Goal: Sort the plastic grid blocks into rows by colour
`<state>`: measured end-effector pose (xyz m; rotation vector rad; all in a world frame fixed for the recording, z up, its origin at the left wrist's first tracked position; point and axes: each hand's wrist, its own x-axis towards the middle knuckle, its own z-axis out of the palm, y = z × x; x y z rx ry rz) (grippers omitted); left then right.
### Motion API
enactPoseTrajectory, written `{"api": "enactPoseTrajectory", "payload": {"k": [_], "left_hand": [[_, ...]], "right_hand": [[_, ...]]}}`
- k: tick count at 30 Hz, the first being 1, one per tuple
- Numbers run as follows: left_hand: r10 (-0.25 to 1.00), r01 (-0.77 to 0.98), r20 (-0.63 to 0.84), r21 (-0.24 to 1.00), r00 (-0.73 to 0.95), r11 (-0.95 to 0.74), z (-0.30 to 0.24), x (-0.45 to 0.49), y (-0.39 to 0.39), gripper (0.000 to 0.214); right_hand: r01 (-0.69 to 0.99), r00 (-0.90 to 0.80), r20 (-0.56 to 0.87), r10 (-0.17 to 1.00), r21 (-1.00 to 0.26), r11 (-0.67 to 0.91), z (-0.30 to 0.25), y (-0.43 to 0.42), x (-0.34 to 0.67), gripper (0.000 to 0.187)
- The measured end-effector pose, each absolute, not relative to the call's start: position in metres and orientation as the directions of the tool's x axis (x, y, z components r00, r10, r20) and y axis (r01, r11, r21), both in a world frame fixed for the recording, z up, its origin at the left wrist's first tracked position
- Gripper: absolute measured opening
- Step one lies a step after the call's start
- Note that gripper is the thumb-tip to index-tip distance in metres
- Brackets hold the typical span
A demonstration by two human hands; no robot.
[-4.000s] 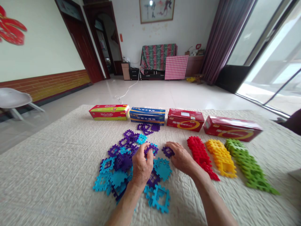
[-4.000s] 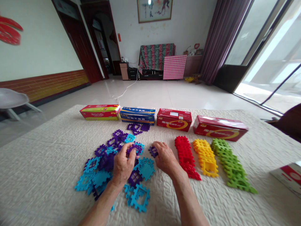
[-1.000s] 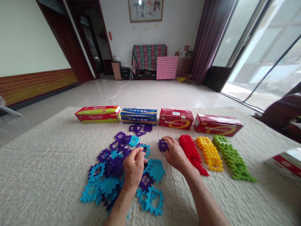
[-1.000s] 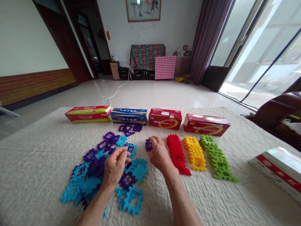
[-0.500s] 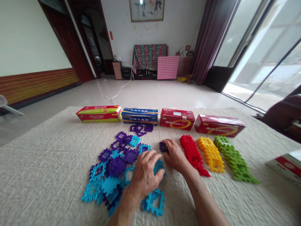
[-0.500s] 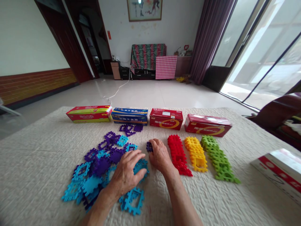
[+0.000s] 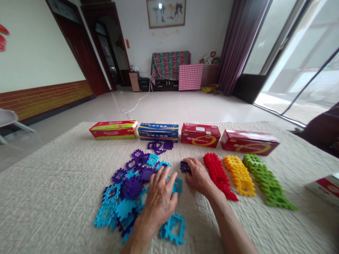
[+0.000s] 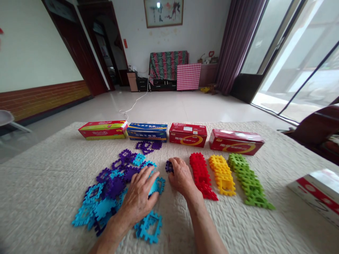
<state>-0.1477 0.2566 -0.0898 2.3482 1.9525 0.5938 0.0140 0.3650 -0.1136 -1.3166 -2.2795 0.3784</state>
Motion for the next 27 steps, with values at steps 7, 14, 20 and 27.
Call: {"api": "enactPoseTrajectory", "payload": {"k": [7, 14, 20, 27], "left_hand": [[0.919, 0.867, 0.086, 0.308, 0.385, -0.392, -0.087, -0.147, 0.212, 0.057], [0.912, 0.899, 0.187, 0.186, 0.365, -0.397, -0.091, -0.172, 0.204, 0.04], [0.9, 0.913, 0.231, 0.092, 0.37, -0.398, -0.082, -0.157, 0.21, 0.046], [0.914, 0.944, 0.291, 0.085, 0.282, -0.319, -0.09, -0.142, 0.225, 0.04]], "right_hand": [[0.72, -0.433, 0.266, 0.861, -0.472, 0.508, -0.114, 0.366, 0.015, 0.053], [0.712, -0.439, 0.265, 0.858, -0.48, 0.513, -0.115, 0.367, 0.016, 0.051], [0.706, -0.434, 0.265, 0.861, -0.494, 0.508, -0.115, 0.368, 0.017, 0.051], [0.697, -0.428, 0.264, 0.864, -0.512, 0.502, -0.116, 0.369, 0.018, 0.05]]}}
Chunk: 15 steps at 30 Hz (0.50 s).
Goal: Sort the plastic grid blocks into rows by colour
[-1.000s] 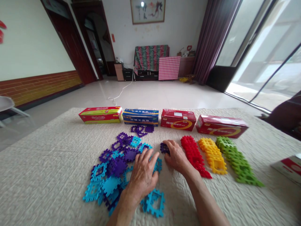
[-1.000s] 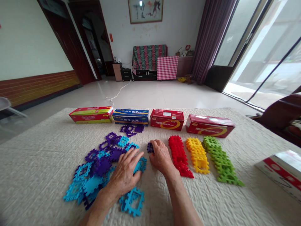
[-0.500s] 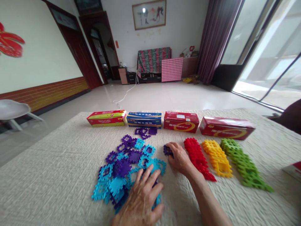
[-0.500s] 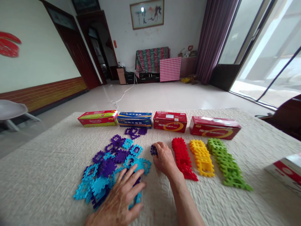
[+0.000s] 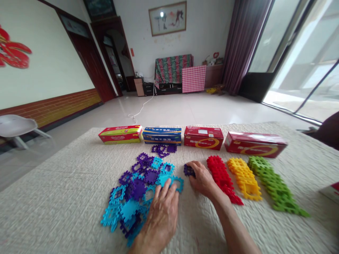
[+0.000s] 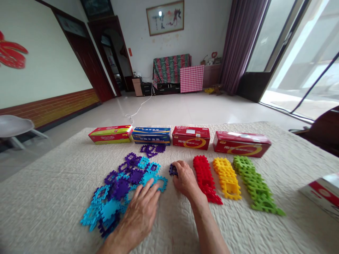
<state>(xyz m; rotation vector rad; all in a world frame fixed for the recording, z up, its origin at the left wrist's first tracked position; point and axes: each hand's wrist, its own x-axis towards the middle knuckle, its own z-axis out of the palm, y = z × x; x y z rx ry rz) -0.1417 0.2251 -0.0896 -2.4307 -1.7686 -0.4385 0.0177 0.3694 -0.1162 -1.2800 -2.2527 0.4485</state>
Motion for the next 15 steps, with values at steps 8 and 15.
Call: {"api": "enactPoseTrajectory", "payload": {"k": [8, 15], "left_hand": [[0.876, 0.841, 0.3, 0.285, 0.378, -0.461, -0.12, -0.11, 0.212, 0.035], [0.938, 0.94, 0.337, 0.287, 0.081, -0.184, -0.137, -0.1, 0.234, 0.055]], "right_hand": [[0.691, -0.428, 0.253, 0.867, -0.527, 0.495, -0.113, 0.37, 0.019, 0.048], [0.682, -0.423, 0.264, 0.867, -0.537, 0.496, -0.117, 0.37, 0.02, 0.047]]}}
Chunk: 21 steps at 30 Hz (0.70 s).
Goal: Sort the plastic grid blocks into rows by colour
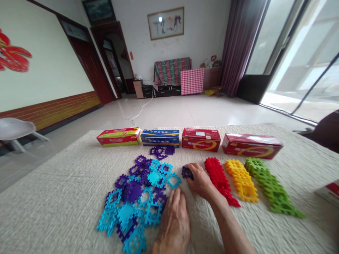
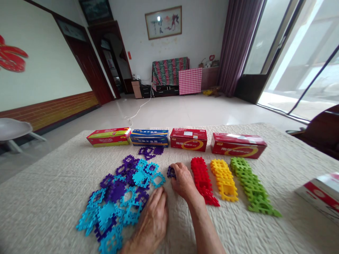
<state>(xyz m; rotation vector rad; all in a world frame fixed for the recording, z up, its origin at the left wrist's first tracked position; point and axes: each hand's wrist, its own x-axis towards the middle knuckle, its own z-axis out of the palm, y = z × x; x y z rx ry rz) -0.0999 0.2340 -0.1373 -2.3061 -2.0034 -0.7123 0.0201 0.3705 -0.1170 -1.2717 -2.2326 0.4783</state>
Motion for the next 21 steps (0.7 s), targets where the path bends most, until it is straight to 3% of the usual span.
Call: {"api": "enactPoseTrajectory", "payload": {"k": [8, 21], "left_hand": [[0.9, 0.969, 0.436, 0.23, -0.021, -0.088, -0.143, -0.095, 0.264, 0.053], [0.843, 0.916, 0.529, 0.378, -0.098, -0.132, -0.138, -0.101, 0.276, 0.043]], "right_hand": [[0.67, -0.441, 0.266, 0.857, -0.537, 0.512, -0.117, 0.37, 0.022, 0.049], [0.751, -0.466, 0.219, 0.857, -0.415, 0.514, -0.107, 0.366, 0.017, 0.051]]}}
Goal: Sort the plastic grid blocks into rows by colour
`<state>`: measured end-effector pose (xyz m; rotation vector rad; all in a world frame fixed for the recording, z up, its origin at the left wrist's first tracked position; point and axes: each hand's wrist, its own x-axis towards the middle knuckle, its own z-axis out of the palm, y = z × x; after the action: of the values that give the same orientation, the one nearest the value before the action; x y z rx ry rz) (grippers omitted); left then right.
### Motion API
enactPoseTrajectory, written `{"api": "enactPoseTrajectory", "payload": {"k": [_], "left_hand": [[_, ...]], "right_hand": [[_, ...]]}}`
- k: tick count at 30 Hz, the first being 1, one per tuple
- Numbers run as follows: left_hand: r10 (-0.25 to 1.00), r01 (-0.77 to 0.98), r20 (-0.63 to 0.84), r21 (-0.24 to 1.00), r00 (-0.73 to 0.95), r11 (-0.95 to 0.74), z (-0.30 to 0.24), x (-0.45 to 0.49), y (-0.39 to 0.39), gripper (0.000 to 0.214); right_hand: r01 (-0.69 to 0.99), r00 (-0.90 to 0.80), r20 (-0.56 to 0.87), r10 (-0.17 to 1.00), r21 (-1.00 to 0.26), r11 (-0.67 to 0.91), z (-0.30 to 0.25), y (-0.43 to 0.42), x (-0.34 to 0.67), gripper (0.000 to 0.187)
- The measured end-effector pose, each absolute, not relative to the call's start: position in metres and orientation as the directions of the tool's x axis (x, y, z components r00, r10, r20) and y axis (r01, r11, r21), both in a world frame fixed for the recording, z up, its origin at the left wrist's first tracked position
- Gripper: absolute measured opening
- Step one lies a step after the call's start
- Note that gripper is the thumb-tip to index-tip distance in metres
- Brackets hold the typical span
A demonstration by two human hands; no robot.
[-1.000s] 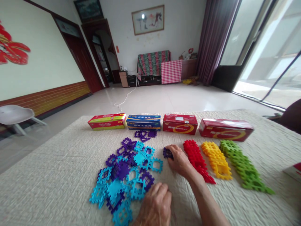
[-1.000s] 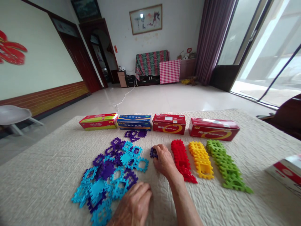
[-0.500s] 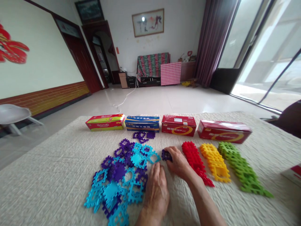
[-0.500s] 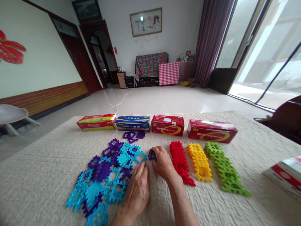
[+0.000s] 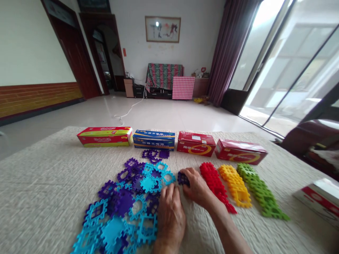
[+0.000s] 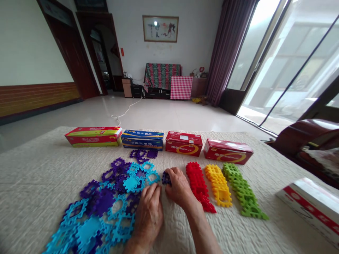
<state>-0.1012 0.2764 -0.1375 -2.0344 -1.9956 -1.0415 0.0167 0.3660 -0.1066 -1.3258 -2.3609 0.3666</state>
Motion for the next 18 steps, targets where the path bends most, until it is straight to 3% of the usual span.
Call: {"api": "enactPoseTrajectory", "payload": {"k": [10, 18], "left_hand": [[0.866, 0.877, 0.475, 0.47, -0.154, -0.102, -0.135, -0.1, 0.276, 0.041], [0.889, 0.856, 0.429, 0.51, -0.163, -0.089, -0.131, -0.099, 0.274, 0.04]], "right_hand": [[0.772, -0.544, 0.189, 0.818, -0.27, 0.575, -0.092, 0.409, 0.026, 0.054], [0.74, -0.599, 0.163, 0.784, -0.262, 0.62, -0.095, 0.416, 0.026, 0.049]]}}
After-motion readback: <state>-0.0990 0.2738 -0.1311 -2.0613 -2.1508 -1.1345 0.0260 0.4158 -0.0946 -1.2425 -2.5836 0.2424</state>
